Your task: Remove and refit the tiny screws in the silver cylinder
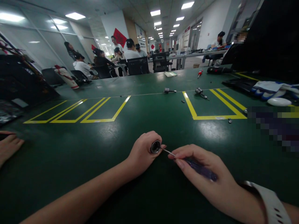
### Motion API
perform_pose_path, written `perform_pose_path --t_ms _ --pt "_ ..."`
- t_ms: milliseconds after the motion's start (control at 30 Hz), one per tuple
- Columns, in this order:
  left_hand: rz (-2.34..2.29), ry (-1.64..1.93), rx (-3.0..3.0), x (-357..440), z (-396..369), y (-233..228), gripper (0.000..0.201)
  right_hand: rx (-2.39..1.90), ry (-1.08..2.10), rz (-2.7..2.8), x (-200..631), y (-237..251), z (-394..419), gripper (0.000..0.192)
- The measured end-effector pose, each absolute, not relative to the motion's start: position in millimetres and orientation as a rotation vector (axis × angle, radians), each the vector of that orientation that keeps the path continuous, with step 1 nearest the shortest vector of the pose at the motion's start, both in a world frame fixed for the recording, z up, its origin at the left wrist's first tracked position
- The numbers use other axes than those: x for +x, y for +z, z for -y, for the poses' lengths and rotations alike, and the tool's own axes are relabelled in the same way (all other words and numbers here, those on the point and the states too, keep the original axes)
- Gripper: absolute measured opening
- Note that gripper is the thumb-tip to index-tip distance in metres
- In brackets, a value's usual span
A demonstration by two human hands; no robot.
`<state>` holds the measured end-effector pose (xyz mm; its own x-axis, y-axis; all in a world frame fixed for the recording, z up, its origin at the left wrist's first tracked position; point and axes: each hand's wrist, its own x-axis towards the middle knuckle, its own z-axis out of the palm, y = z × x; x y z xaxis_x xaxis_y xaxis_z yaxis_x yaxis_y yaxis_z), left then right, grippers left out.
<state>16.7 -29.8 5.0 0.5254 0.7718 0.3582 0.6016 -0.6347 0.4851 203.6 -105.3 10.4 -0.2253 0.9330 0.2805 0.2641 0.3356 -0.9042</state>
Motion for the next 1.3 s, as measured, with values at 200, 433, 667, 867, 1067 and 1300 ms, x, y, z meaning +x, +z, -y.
perform_pose_path --t_ms 200,433,667,867,1067,1300 --pt "-1.097 0.839 2.518 16.1 32.5 4.5 0.015 -1.031 1.117 1.644 202.3 16.6 102.3 0.011" --pt "-0.997 0.902 2.428 14.9 32.3 6.7 0.016 -0.993 1.517 1.282 205.1 15.6 94.6 0.012" --pt "-1.075 0.930 2.424 15.8 31.6 3.4 0.015 -1.100 1.313 1.413 202.6 19.7 98.1 0.012" --pt "-1.062 0.860 2.484 14.6 31.5 3.0 0.015 -1.134 1.310 1.495 201.6 21.8 98.9 0.011" --pt "-0.993 0.890 2.391 13.9 30.5 5.2 0.017 -1.013 1.593 1.190 203.2 18.0 94.5 0.013" --pt "-1.019 0.903 2.349 15.2 30.4 4.4 0.018 -1.051 1.472 1.302 202.6 17.3 95.9 0.013"
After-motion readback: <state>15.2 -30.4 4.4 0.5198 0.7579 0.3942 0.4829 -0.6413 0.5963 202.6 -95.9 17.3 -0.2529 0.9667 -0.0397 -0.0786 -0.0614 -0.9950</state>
